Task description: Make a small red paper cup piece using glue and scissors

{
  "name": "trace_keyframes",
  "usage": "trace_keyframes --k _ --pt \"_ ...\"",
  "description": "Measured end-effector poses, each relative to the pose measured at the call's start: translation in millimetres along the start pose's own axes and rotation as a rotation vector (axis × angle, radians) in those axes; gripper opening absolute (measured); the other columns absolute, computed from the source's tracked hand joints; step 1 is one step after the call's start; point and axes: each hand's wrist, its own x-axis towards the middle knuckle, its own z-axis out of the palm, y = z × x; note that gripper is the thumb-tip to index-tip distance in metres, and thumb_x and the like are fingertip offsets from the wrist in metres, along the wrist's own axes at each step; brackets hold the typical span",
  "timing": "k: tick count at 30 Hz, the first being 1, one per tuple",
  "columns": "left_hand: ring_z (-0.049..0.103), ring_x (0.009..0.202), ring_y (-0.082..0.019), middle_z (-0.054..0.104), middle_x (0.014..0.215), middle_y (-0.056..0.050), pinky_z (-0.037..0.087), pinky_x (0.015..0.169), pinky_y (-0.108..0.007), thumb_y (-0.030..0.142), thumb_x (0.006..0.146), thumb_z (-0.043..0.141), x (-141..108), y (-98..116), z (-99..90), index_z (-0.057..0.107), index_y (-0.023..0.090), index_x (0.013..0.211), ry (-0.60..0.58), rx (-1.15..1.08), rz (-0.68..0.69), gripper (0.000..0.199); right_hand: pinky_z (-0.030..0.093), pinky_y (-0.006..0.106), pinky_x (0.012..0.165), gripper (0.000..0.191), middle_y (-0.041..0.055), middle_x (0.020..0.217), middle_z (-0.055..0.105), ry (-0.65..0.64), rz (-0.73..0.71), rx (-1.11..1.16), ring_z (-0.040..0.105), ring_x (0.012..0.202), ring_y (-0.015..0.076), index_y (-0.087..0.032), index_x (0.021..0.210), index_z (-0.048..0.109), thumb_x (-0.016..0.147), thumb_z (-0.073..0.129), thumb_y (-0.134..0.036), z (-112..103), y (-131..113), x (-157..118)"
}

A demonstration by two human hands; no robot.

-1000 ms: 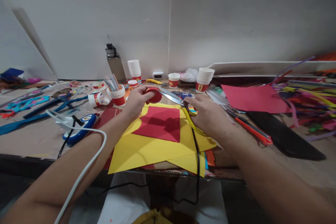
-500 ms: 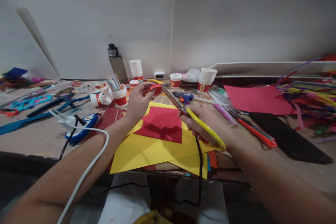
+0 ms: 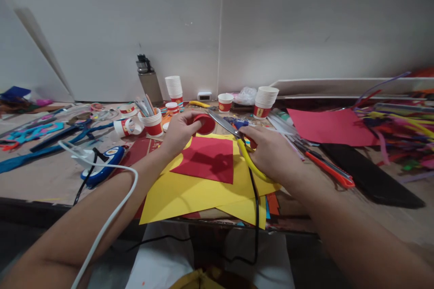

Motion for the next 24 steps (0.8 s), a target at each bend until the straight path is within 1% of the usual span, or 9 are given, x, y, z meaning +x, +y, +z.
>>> trace_keyframes --k 2,3,7,9,11,13,19,22,24 --pt "0.054 0.055 -0.009 0.070 0.077 -0.003 0.039 0.043 -0.019 0.023 0.073 0.067 0.6 1.9 -0.1 0.075 0.018 0.087 -0.001 -0.028 -0.039 0.018 0.041 0.032 0.073 0.039 0.0122 0.105 0.068 -0.008 0.005 -0.081 0.062 0.089 0.0261 -0.022 0.120 0.064 0.085 0.055 -0.036 0.5 2.9 0.4" --pt "0.055 0.056 -0.010 0.070 0.076 -0.003 0.041 0.045 -0.019 0.023 0.071 0.068 0.9 2.6 -0.1 0.075 0.018 0.087 0.006 -0.053 -0.057 0.018 0.041 0.032 0.072 0.040 0.0121 0.107 0.068 -0.015 0.004 -0.105 0.062 0.089 0.0261 -0.022 0.121 0.063 0.085 0.055 -0.037 0.4 3.8 0.5" --pt "0.063 0.072 -0.014 0.072 0.084 -0.004 0.050 0.064 -0.024 0.021 0.068 0.070 2.5 2.4 -0.6 0.074 0.016 0.086 0.007 -0.183 -0.083 0.019 0.041 0.032 0.072 0.039 0.0105 0.105 0.068 -0.042 0.007 -0.133 0.062 0.090 0.0254 -0.023 0.121 0.063 0.086 0.054 -0.037 0.3 5.2 1.1" --pt "0.064 0.080 -0.015 0.072 0.086 -0.004 0.050 0.074 -0.025 0.020 0.069 0.070 3.3 0.3 -1.5 0.074 0.016 0.085 -0.014 -0.234 -0.072 0.017 0.042 0.032 0.073 0.038 0.0094 0.104 0.068 -0.044 0.003 -0.137 0.062 0.091 0.0247 -0.024 0.121 0.063 0.086 0.054 -0.037 0.9 5.3 1.5" --pt "0.063 0.082 -0.014 0.072 0.085 -0.004 0.048 0.078 -0.025 0.020 0.070 0.070 4.1 -2.2 -2.5 0.074 0.015 0.085 -0.032 -0.258 -0.072 0.017 0.042 0.032 0.074 0.038 0.0091 0.106 0.068 -0.042 0.000 -0.145 0.062 0.092 0.0243 -0.024 0.121 0.063 0.086 0.054 -0.036 1.7 5.5 1.8" --pt "0.062 0.079 -0.014 0.071 0.083 -0.004 0.048 0.077 -0.025 0.020 0.070 0.070 5.0 -4.0 -3.6 0.073 0.015 0.085 -0.044 -0.272 -0.093 0.016 0.043 0.032 0.075 0.039 0.0094 0.107 0.067 -0.043 -0.002 -0.157 0.062 0.092 0.0241 -0.024 0.123 0.062 0.086 0.054 -0.035 2.3 5.8 1.8" --pt "0.061 0.068 -0.011 0.066 0.075 -0.002 0.049 0.063 -0.022 0.023 0.071 0.069 6.1 -2.5 -4.7 0.067 0.013 0.082 -0.119 -0.309 -0.164 0.015 0.043 0.032 0.074 0.039 0.0099 0.110 0.066 -0.038 -0.041 -0.210 0.062 0.090 0.0236 -0.025 0.123 0.062 0.085 0.056 -0.033 3.7 7.8 0.2" --pt "0.064 0.064 -0.014 0.067 0.074 -0.004 0.053 0.058 -0.026 0.029 0.073 0.068 5.2 0.3 -6.9 0.064 0.012 0.087 -0.198 -0.289 -0.235 0.022 0.043 0.032 0.072 0.040 0.0104 0.111 0.066 -0.035 -0.046 -0.215 0.062 0.089 0.0235 -0.024 0.124 0.061 0.086 0.055 -0.031 4.1 8.5 0.0" --pt "0.067 0.066 -0.017 0.068 0.077 -0.006 0.055 0.056 -0.028 0.032 0.075 0.067 5.3 1.0 -10.0 0.063 0.012 0.093 -0.255 -0.251 -0.267 0.027 0.043 0.032 0.073 0.039 0.0101 0.110 0.066 -0.044 -0.050 -0.203 0.062 0.089 0.0233 -0.024 0.124 0.061 0.086 0.055 -0.031 3.8 8.7 0.3"
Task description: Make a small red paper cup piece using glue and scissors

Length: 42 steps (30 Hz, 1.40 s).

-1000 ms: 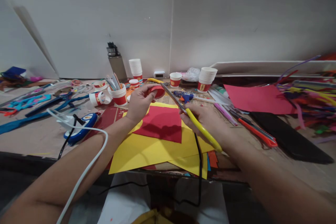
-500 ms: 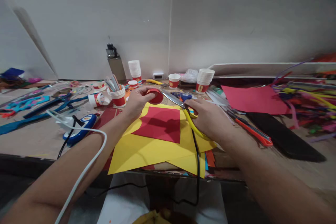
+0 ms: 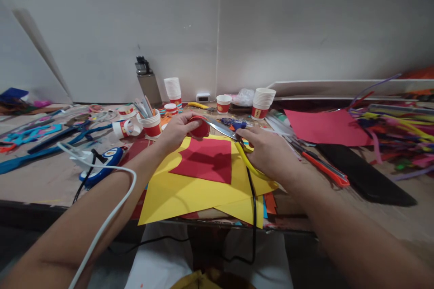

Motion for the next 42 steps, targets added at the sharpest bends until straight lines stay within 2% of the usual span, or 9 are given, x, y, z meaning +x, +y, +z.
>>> trace_keyframes --k 3,7,17,26,30,33,36,42 --pt "0.067 0.066 -0.017 0.069 0.081 -0.006 0.054 0.048 -0.025 0.034 0.075 0.068 0.4 1.1 -5.9 0.064 0.013 0.097 -0.035 0.068 -0.019 0.031 0.043 0.031 0.074 0.037 0.0091 0.109 0.067 -0.020 -0.006 0.019 0.062 0.090 0.0232 -0.025 0.121 0.063 0.085 0.056 -0.030 -0.4 0.8 0.6" --pt "0.063 0.058 -0.014 0.068 0.078 -0.006 0.049 0.041 -0.020 0.034 0.073 0.071 2.8 3.0 -11.8 0.066 0.011 0.093 -0.037 0.159 -0.029 0.030 0.043 0.031 0.076 0.037 0.0088 0.107 0.068 -0.038 -0.016 0.028 0.062 0.092 0.0235 -0.025 0.121 0.063 0.085 0.057 -0.031 1.1 3.2 1.3" --pt "0.055 0.048 -0.008 0.065 0.069 -0.002 0.040 0.037 -0.017 0.032 0.071 0.074 4.0 1.0 -12.9 0.065 0.012 0.091 -0.023 0.112 -0.125 0.030 0.044 0.032 0.077 0.041 0.0089 0.111 0.067 -0.097 -0.018 -0.048 0.062 0.095 0.0245 -0.026 0.126 0.061 0.086 0.053 -0.027 0.8 6.6 4.8" --pt "0.054 0.049 -0.007 0.064 0.067 -0.001 0.040 0.040 -0.017 0.031 0.073 0.072 5.0 -9.1 -15.3 0.068 0.013 0.090 -0.075 0.153 -0.201 0.025 0.041 0.030 0.077 0.043 0.0103 0.110 0.066 -0.202 -0.032 -0.074 0.060 0.098 0.0228 -0.026 0.128 0.058 0.086 0.049 -0.023 0.3 6.2 7.4" --pt "0.054 0.049 -0.008 0.066 0.069 -0.002 0.041 0.041 -0.017 0.033 0.074 0.071 3.4 -14.5 -9.4 0.068 0.013 0.089 -0.068 0.230 -0.242 0.026 0.038 0.030 0.071 0.038 0.0099 0.104 0.066 -0.253 -0.011 -0.068 0.060 0.093 0.0230 -0.025 0.123 0.061 0.087 0.048 -0.023 4.5 5.8 4.6" --pt "0.054 0.048 -0.008 0.067 0.072 -0.003 0.042 0.040 -0.017 0.035 0.074 0.070 1.1 -15.5 -3.8 0.067 0.014 0.089 -0.064 0.273 -0.273 0.026 0.035 0.030 0.065 0.036 0.0095 0.103 0.066 -0.244 -0.002 -0.072 0.060 0.089 0.0234 -0.027 0.123 0.061 0.089 0.046 -0.027 8.9 6.6 -0.1" --pt "0.055 0.049 -0.008 0.066 0.074 -0.002 0.044 0.040 -0.018 0.035 0.074 0.069 -0.5 -14.7 0.7 0.066 0.014 0.090 -0.051 0.207 -0.306 0.026 0.032 0.030 0.062 0.037 0.0095 0.101 0.066 -0.240 -0.016 -0.074 0.060 0.086 0.0233 -0.027 0.123 0.061 0.089 0.046 -0.025 12.6 8.8 -2.7" --pt "0.048 0.037 -0.006 0.060 0.057 0.001 0.040 0.035 -0.017 0.035 0.077 0.065 -1.6 -22.4 5.3 0.063 0.013 0.086 -0.039 0.039 -0.382 0.023 0.027 0.029 0.055 0.039 0.0082 0.100 0.065 -0.303 0.000 -0.048 0.059 0.074 0.0210 -0.030 0.124 0.061 0.089 0.045 -0.027 14.8 14.8 -1.0"
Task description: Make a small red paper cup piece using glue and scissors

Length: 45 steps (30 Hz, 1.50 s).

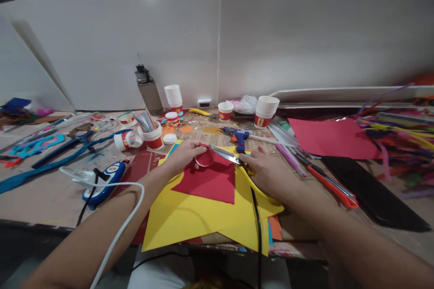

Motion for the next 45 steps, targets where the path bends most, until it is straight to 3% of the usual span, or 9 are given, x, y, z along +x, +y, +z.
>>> trace_keyframes --k 4,8,12,16,20,26,38,45 --pt "0.050 0.037 -0.007 0.062 0.059 0.000 0.037 0.034 -0.016 0.036 0.078 0.063 -0.4 -5.0 3.7 0.064 0.014 0.087 0.009 -0.015 -0.008 0.023 0.028 0.030 0.057 0.035 0.0077 0.090 0.065 -0.007 -0.012 0.006 0.058 0.069 0.0206 -0.028 0.119 0.063 0.088 0.047 -0.027 -0.8 -0.5 -2.3" --pt "0.050 0.038 -0.006 0.060 0.055 0.001 0.039 0.037 -0.016 0.034 0.077 0.065 -3.9 -3.3 9.8 0.063 0.014 0.078 -0.004 -0.064 -0.030 0.021 0.033 0.031 0.065 0.030 0.0079 0.084 0.065 0.037 -0.055 0.040 0.059 0.076 0.0225 -0.025 0.109 0.066 0.086 0.048 -0.021 0.6 -1.3 -6.7" --pt "0.051 0.039 -0.006 0.062 0.060 0.000 0.037 0.036 -0.016 0.037 0.078 0.064 -4.2 -3.5 14.5 0.063 0.015 0.083 -0.005 -0.068 -0.029 0.023 0.034 0.030 0.062 0.026 0.0081 0.084 0.064 0.037 -0.029 0.086 0.059 0.075 0.0220 -0.024 0.103 0.067 0.086 0.048 -0.020 6.0 3.1 -9.0" --pt "0.048 0.036 -0.006 0.061 0.059 0.001 0.033 0.032 -0.016 0.034 0.078 0.064 0.1 -8.7 15.6 0.062 0.016 0.084 0.046 -0.072 -0.016 0.019 0.032 0.030 0.057 0.028 0.0070 0.086 0.065 0.024 -0.004 0.092 0.059 0.072 0.0221 -0.026 0.108 0.065 0.084 0.051 -0.023 11.7 5.7 -8.2" --pt "0.044 0.033 -0.005 0.059 0.054 0.002 0.026 0.030 -0.016 0.035 0.076 0.065 4.1 -12.6 11.9 0.063 0.016 0.084 0.095 -0.086 -0.018 0.020 0.034 0.030 0.060 0.032 0.0080 0.090 0.065 0.024 0.021 0.087 0.061 0.080 0.0242 -0.027 0.113 0.064 0.084 0.051 -0.023 11.3 3.5 -4.6" --pt "0.047 0.039 -0.005 0.064 0.065 -0.001 0.032 0.036 -0.018 0.036 0.075 0.067 2.7 -5.9 3.2 0.068 0.015 0.085 0.114 -0.083 0.050 0.023 0.033 0.029 0.061 0.039 0.0095 0.098 0.063 0.052 -0.001 0.044 0.058 0.076 0.0198 -0.023 0.121 0.062 0.085 0.048 -0.018 2.9 0.4 1.7" --pt "0.056 0.055 -0.010 0.066 0.068 -0.001 0.039 0.050 -0.020 0.034 0.077 0.063 -5.6 9.1 1.7 0.068 0.015 0.082 0.216 0.037 0.254 0.021 0.037 0.030 0.072 0.035 0.0112 0.100 0.063 0.196 -0.068 -0.003 0.057 0.090 0.0222 -0.020 0.119 0.063 0.086 0.050 -0.021 -5.2 1.5 8.4" --pt "0.056 0.057 -0.009 0.068 0.073 -0.001 0.038 0.047 -0.019 0.034 0.076 0.066 -5.0 8.3 3.0 0.068 0.015 0.089 0.253 -0.019 0.221 0.024 0.035 0.029 0.069 0.038 0.0108 0.100 0.063 0.218 -0.077 -0.014 0.057 0.086 0.0215 -0.021 0.121 0.063 0.084 0.051 -0.019 -1.3 4.6 10.7"
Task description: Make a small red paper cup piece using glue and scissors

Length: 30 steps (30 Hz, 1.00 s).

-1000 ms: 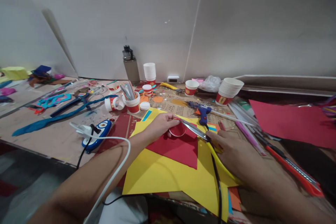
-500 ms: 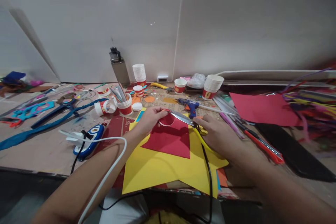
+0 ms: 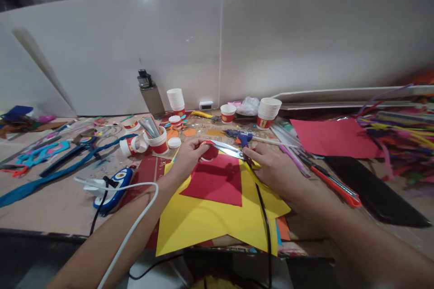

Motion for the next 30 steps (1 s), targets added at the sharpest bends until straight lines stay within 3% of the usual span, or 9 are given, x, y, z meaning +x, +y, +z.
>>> trace_keyframes --k 6,10,22,30 --pt "0.060 0.060 -0.011 0.070 0.075 -0.004 0.040 0.049 -0.018 0.035 0.078 0.065 -2.9 -3.1 4.8 0.068 0.015 0.092 -0.004 -0.030 -0.030 0.025 0.035 0.030 0.069 0.039 0.0105 0.099 0.063 -0.053 0.016 0.017 0.057 0.087 0.0222 -0.021 0.122 0.063 0.084 0.051 -0.019 -0.9 1.4 -2.5" --pt "0.054 0.054 -0.008 0.067 0.073 -0.001 0.038 0.045 -0.017 0.036 0.077 0.067 -3.1 -7.2 5.3 0.068 0.016 0.090 -0.001 -0.022 -0.026 0.024 0.033 0.029 0.065 0.042 0.0102 0.104 0.063 -0.106 0.029 0.012 0.058 0.085 0.0218 -0.022 0.125 0.060 0.084 0.051 -0.020 -3.1 -0.6 -3.9" --pt "0.049 0.047 -0.006 0.064 0.065 0.001 0.033 0.042 -0.017 0.036 0.073 0.071 -0.4 -15.1 7.5 0.067 0.016 0.086 -0.038 -0.125 -0.116 0.024 0.031 0.029 0.065 0.043 0.0093 0.105 0.064 -0.071 0.004 0.004 0.057 0.088 0.0226 -0.023 0.121 0.060 0.080 0.052 -0.014 5.5 -0.1 -9.7" --pt "0.051 0.046 -0.005 0.065 0.063 0.001 0.032 0.041 -0.015 0.033 0.067 0.077 1.4 -12.6 9.4 0.069 0.014 0.082 -0.022 -0.231 -0.187 0.025 0.030 0.030 0.061 0.042 0.0089 0.103 0.065 -0.154 0.053 0.005 0.058 0.081 0.0216 -0.025 0.124 0.060 0.084 0.047 -0.017 0.9 -4.1 -6.6"
